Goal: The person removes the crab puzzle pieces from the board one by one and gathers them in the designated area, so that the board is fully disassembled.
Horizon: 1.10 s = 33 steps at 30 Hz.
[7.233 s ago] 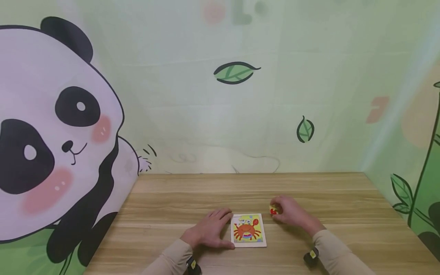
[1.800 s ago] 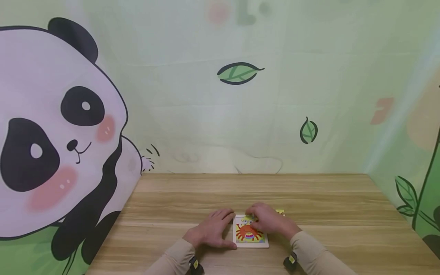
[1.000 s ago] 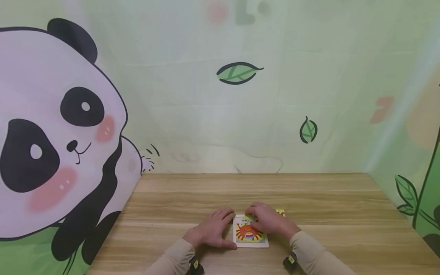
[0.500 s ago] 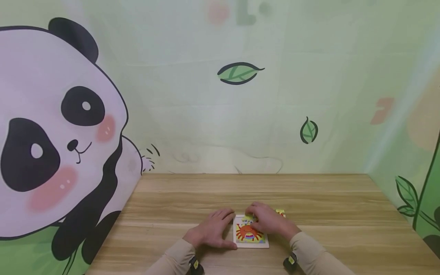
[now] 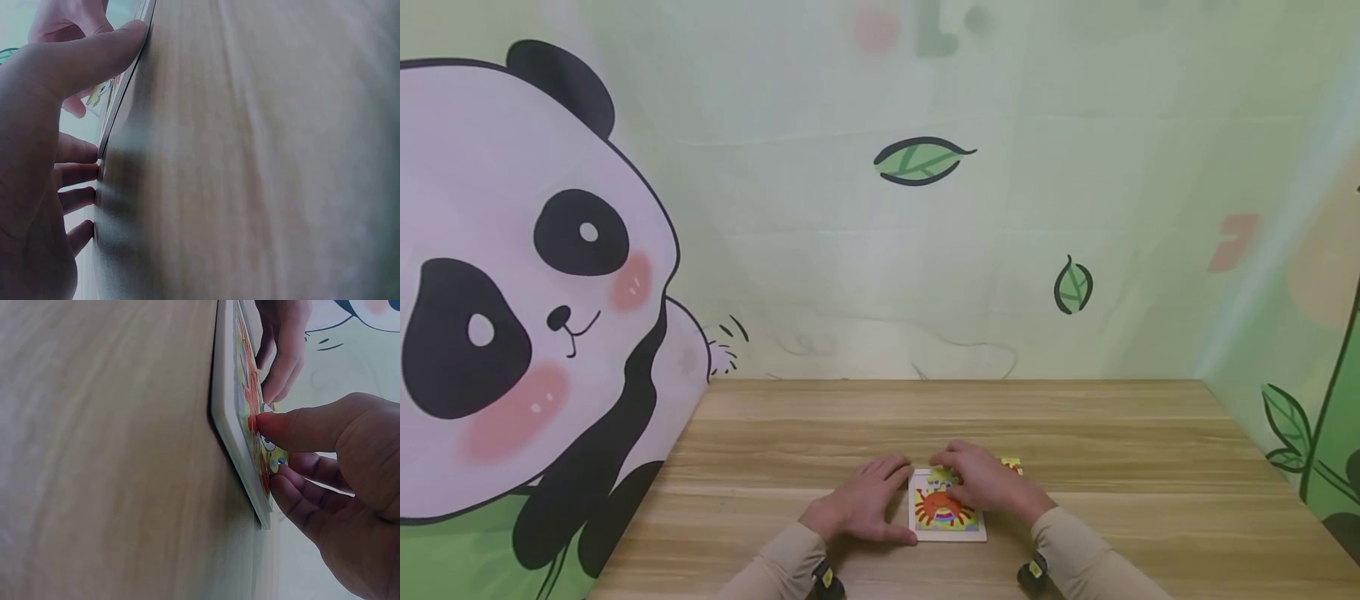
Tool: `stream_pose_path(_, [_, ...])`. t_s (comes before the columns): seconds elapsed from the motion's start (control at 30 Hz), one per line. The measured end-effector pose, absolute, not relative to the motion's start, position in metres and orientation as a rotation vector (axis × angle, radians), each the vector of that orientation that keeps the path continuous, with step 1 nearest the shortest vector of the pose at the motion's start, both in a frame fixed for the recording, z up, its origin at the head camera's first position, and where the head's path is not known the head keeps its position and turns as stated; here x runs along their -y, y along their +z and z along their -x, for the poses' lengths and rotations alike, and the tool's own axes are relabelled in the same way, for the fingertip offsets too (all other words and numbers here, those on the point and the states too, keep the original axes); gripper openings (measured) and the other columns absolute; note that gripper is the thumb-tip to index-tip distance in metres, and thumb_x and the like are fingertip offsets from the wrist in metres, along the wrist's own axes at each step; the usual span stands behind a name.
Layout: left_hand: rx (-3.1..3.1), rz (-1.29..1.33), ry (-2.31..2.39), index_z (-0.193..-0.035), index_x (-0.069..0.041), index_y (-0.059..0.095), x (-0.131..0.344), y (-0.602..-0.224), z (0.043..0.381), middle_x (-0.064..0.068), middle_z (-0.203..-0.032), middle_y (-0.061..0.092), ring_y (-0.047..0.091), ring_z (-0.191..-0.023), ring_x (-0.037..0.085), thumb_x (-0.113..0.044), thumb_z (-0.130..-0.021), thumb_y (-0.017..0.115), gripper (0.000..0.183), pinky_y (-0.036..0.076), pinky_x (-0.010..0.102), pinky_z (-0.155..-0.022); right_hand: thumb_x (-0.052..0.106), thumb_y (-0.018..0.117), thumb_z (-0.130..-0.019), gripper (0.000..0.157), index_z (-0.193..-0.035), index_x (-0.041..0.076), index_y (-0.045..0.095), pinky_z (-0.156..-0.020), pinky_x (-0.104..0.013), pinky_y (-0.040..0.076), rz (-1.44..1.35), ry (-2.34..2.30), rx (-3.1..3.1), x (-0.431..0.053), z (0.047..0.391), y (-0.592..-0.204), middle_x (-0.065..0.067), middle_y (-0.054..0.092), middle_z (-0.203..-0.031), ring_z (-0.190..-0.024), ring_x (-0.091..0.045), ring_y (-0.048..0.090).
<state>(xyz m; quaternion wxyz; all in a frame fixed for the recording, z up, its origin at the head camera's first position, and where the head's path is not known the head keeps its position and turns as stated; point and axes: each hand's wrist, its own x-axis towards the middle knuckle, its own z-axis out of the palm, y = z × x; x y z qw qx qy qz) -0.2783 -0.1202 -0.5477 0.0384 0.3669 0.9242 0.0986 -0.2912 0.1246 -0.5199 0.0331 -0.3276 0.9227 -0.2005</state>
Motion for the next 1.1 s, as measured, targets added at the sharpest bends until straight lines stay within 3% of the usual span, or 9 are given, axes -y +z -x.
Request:
stream_pose_path(0.5, [-2.817, -1.089, 0.323, -0.150, -0.009, 0.035, 0.1192, -0.5462, 0.2774, 0.007, -0.154, 0.035, 0.033, -0.141, 0.025, -0.077, -0.076, 0.059, 0.102, 0.027, 0.047, -0.118, 0.015, 0.075, -0.084, 0.036, -0.119, 0.012, 0.067, -0.077, -0.032, 0.053, 1.001, -0.633, -2.843, -0.1264, 0.2914, -0.5192, -0.002, 0.061, -0.108, -0.087, -0.012, 0.054])
stream_pose_path(0.73, [-2.828, -1.109, 0.314, -0.149, -0.009, 0.035, 0.1195, -0.5449, 0.2773, 0.008, -0.153, 0.035, 0.034, -0.141, 0.026, -0.076, -0.076, 0.059, 0.102, 0.027, 0.047, -0.118, 0.016, 0.074, -0.084, 0.034, -0.117, 0.014, 0.067, -0.084, -0.037, 0.054, 1.017, -0.619, -2.872, -0.1259, 0.2924, -0.5198, -0.001, 0.063, -0.107, -0.093, -0.013, 0.057])
stream_pose_path(1.1, [-2.839, -1.129, 0.299, -0.149, -0.008, 0.036, 0.1207, -0.5480, 0.2783, 0.008, -0.153, 0.036, 0.034, -0.141, 0.026, -0.077, -0.077, 0.058, 0.102, 0.028, 0.047, -0.118, 0.015, 0.074, -0.083, 0.037, -0.119, 0.013, 0.066, -0.072, -0.027, 0.051, 0.989, -0.638, -2.880, -0.1256, 0.2932, -0.5229, 0.003, 0.060, -0.099, -0.083, -0.009, 0.052])
